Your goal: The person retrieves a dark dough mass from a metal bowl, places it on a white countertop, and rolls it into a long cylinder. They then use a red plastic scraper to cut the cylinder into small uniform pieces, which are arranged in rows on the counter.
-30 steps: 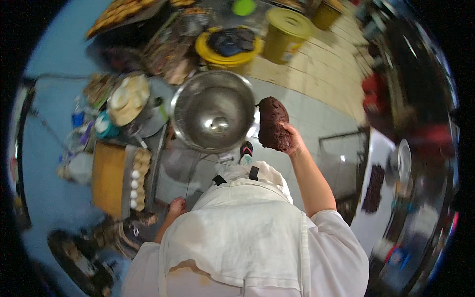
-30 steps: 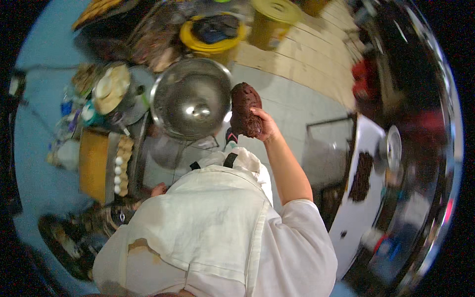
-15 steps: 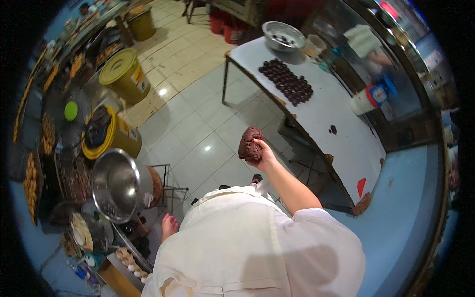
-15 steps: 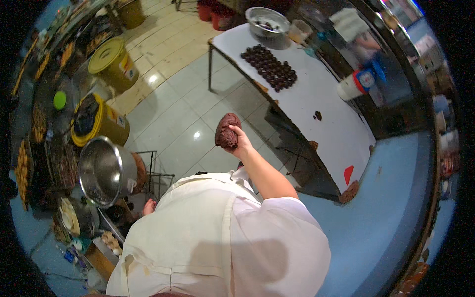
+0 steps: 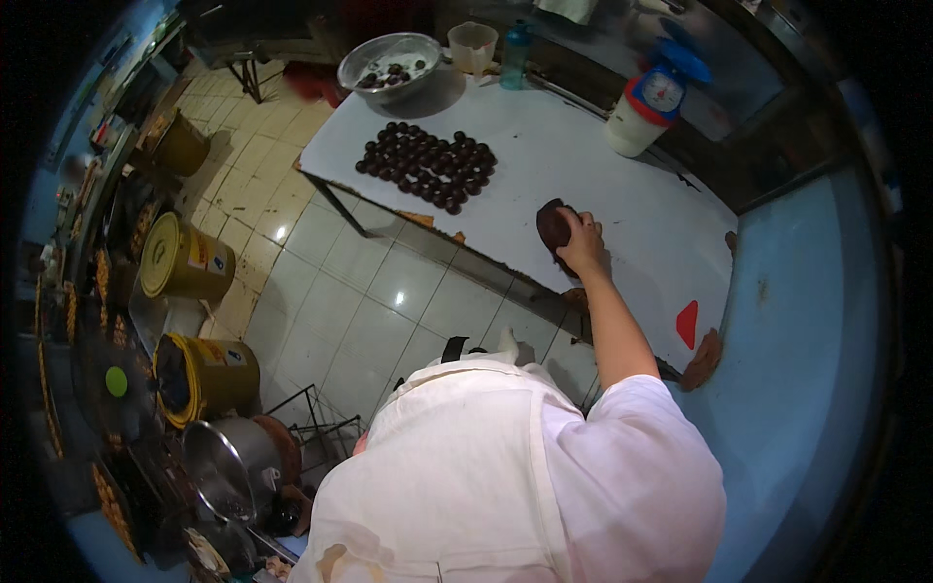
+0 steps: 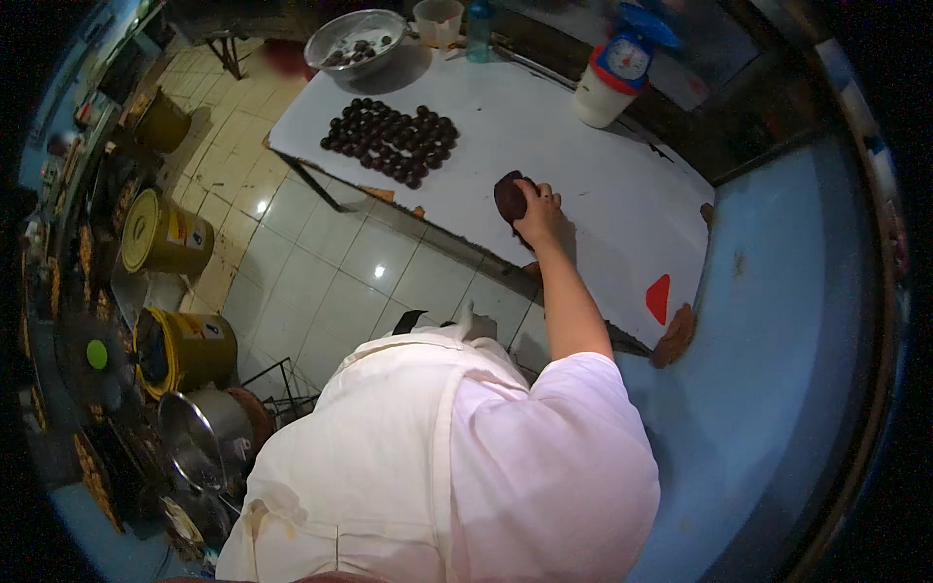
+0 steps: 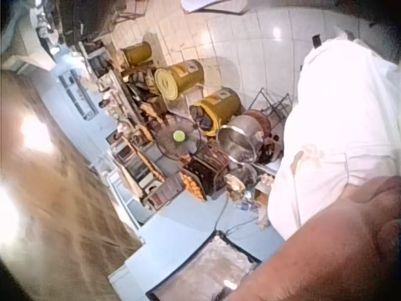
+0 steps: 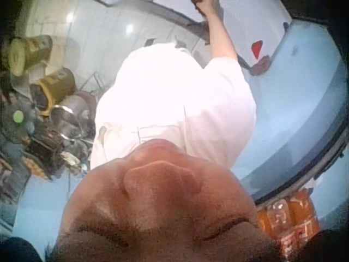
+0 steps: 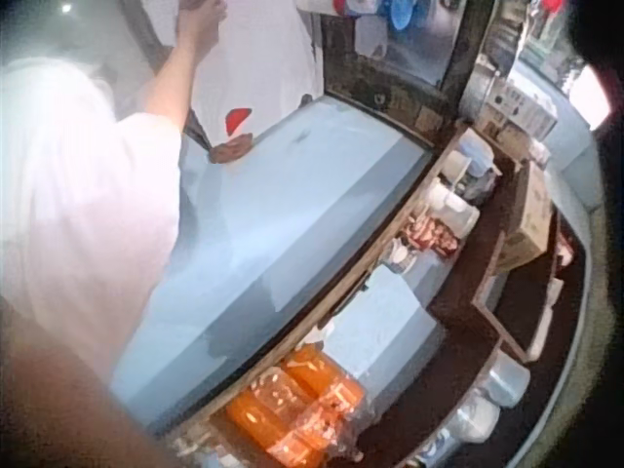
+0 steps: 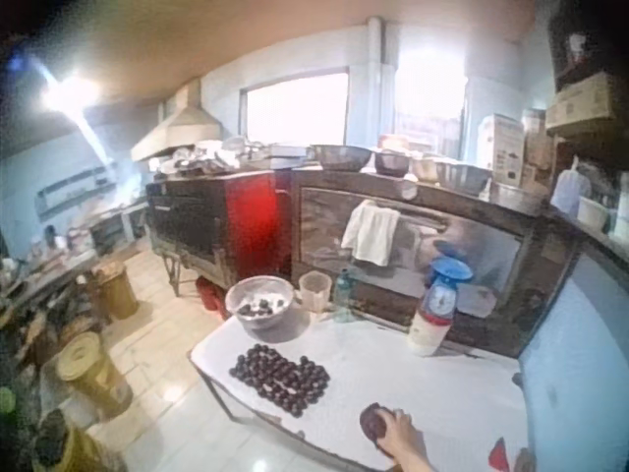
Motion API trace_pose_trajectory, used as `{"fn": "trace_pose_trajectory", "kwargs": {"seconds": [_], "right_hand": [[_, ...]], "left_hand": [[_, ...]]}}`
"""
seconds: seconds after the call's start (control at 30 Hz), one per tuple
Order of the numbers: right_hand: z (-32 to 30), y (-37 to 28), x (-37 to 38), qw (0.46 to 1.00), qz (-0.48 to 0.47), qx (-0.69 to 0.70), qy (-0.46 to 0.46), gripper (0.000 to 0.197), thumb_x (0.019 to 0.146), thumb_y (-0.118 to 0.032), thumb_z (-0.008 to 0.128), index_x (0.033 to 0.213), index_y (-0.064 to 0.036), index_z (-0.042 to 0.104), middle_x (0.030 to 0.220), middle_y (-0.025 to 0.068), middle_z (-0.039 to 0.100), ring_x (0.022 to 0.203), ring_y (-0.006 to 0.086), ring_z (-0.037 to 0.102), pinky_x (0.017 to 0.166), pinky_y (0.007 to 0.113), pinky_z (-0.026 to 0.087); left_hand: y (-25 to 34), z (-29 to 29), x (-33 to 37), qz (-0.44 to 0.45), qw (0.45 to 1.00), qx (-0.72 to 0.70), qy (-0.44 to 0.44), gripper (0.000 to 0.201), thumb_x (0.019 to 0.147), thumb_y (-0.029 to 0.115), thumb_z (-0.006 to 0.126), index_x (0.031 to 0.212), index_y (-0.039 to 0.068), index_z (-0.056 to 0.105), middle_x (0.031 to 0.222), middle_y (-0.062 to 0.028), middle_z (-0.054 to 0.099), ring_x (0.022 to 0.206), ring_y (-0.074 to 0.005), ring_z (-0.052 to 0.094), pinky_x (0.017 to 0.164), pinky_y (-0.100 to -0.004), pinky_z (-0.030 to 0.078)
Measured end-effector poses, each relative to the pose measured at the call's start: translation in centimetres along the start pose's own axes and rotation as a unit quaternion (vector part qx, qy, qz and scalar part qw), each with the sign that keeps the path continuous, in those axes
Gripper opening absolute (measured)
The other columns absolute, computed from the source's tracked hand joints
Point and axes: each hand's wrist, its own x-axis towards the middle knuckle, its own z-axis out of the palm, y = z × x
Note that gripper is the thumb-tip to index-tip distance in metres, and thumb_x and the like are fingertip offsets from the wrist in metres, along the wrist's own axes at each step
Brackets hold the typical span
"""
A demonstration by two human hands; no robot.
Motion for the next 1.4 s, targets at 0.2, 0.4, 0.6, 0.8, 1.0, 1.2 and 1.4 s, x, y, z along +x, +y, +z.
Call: {"fn": "trace_pose_trajectory", "kwargs": {"seconds": [0.2,0.4,0.6,0.8,1.0,1.2,1.4], "right_hand": [[1.0,1.0,1.1,0.996,0.021,-0.079,-0.018,0.088,0.081,-0.043,0.082,0.158,-0.0456,0.038,0.171,0.0113,0.022,0.155,0.0466,0.015,0.119,0.074,0.019],[3.7,1.5,2.8,0.992,0.059,-0.08,0.083,0.061,0.098,-0.058,0.06,0.155,-0.0409,0.047,0.168,0.0095,0.033,0.154,0.0427,0.024,0.12,0.072,0.018],[2.8,1.9,6.7,0.987,0.116,-0.086,0.063,0.057,0.099,-0.061,0.055,0.149,-0.0359,0.054,0.165,0.0092,0.037,0.155,0.0397,0.023,0.123,0.068,0.017],[3.6,4.5,9.5,0.984,0.115,-0.096,0.092,0.056,0.1,-0.061,0.051,0.149,-0.034,0.055,0.167,0.0078,0.034,0.158,0.0368,0.018,0.126,0.066,0.011],[4.0,6.8,12.1,0.989,0.102,-0.071,0.081,0.056,0.102,-0.061,0.049,0.149,-0.032,0.055,0.168,0.0082,0.034,0.159,0.0369,0.018,0.125,0.068,0.011],[2.9,7.7,13.2,0.992,0.074,-0.082,0.068,0.057,0.103,-0.061,0.046,0.153,-0.0338,0.05,0.168,0.0086,0.034,0.159,0.0371,0.017,0.122,0.072,0.012],[2.4,8.6,14.5,0.996,0.058,-0.026,0.06,0.062,0.102,-0.066,0.044,0.154,-0.0324,0.049,0.168,0.0111,0.032,0.158,0.0406,0.017,0.121,0.073,0.013]], "left_hand": [[6.7,4.2,1.8,0.004,0.999,0.053,-0.01,0.05,0.101,0.021,0.061,0.15,0.015,0.05,0.121,-0.0061,0.062,0.102,-0.0225,0.062,0.086,-0.0399,0.054],[13.7,7.3,4.8,0.004,0.996,0.084,-0.022,0.051,0.101,0.02,0.061,0.151,0.014,0.049,0.126,-0.008,0.061,0.107,-0.0245,0.063,0.091,-0.0408,0.054],[20.9,10.1,8.7,0.027,0.996,0.083,-0.023,0.053,0.102,0.02,0.061,0.152,0.014,0.048,0.131,-0.01,0.061,0.113,-0.0265,0.063,0.096,-0.0418,0.053],[28.7,16.5,8.4,0.018,0.998,0.056,-0.006,0.054,0.102,0.02,0.06,0.154,0.013,0.047,0.139,-0.0126,0.059,0.121,-0.0296,0.062,0.101,-0.0432,0.052],[30.6,20.1,6.3,-0.015,0.999,0.044,0.016,0.056,0.102,0.02,0.06,0.156,0.013,0.046,0.145,-0.0147,0.056,0.125,-0.032,0.06,0.104,-0.0454,0.051],[21.9,17.5,7.3,0.055,0.994,0.097,-0.007,0.056,0.1,0.02,0.061,0.154,0.013,0.049,0.14,-0.0149,0.06,0.123,-0.0282,0.061,0.103,-0.0419,0.051],[15.0,17.8,5.7,0.044,0.987,0.154,-0.026,0.056,0.1,0.02,0.061,0.154,0.013,0.049,0.139,-0.014,0.061,0.122,-0.0272,0.062,0.102,-0.041,0.051]]}}
